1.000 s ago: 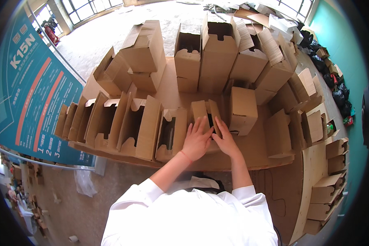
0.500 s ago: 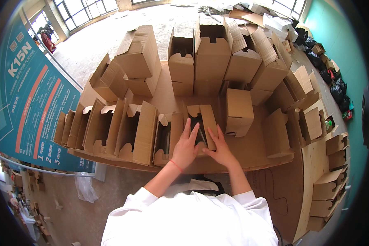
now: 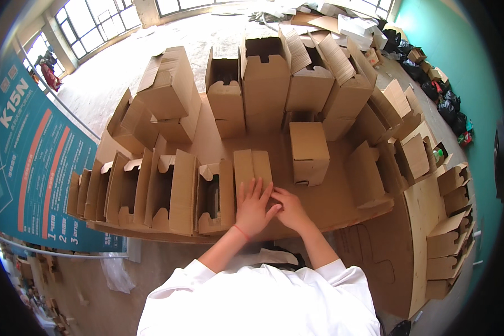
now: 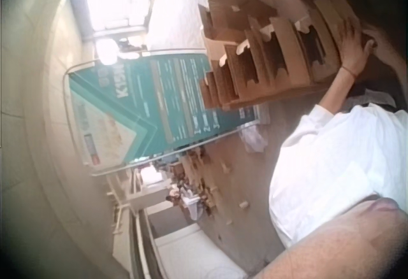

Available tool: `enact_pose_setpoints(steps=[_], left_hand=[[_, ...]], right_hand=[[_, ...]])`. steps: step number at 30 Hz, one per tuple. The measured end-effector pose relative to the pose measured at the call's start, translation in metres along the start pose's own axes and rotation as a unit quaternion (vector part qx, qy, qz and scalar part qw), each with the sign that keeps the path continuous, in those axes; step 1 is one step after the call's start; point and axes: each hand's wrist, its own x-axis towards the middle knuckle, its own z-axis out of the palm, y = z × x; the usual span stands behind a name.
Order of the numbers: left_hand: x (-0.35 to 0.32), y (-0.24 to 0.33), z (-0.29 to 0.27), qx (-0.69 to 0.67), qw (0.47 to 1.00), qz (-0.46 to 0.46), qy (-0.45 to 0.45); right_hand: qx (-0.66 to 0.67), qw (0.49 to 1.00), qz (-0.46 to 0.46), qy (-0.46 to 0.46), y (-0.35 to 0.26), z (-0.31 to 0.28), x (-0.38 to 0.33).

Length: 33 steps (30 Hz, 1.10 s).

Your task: The person places green-capped plastic bottles into individual cardboard boxes on a table, handling each bottle by hand and sliding it into the open top of a box.

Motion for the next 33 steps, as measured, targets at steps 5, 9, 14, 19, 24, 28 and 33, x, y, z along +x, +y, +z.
enact_pose_setpoints(steps=[5,9,14,19,24,28,33], left_hand=[[0.003,-0.003,0.014,0.002,0.999,-0.002,0.032],[0.006,0.001,0.013,-0.013,0.999,0.017,0.025],[0.004,-0.004,0.015,-0.012,0.999,0.013,0.043],[0.006,-0.01,0.027,-0.013,0.998,0.01,0.064],[0.008,-0.011,0.019,-0.172,0.981,-0.012,0.091],[0.005,-0.008,0.001,-0.217,0.972,0.01,0.084],[0.012,0.021,-0.013,-0.179,0.979,0.026,0.09]], right_hand=[[-0.172,0.935,-0.152,0.269,-0.039,-0.089,0.071],[-0.341,0.879,-0.141,0.301,0.027,-0.12,0.149],[-0.43,0.885,-0.071,0.166,0.006,-0.12,0.137],[-0.351,0.873,-0.217,0.258,-0.018,-0.104,0.067],[-0.354,0.886,-0.243,0.173,-0.004,-0.05,-0.011],[-0.334,0.914,-0.193,0.124,0.017,-0.001,-0.046],[-0.281,0.932,-0.193,0.127,0.016,0.006,-0.05]])
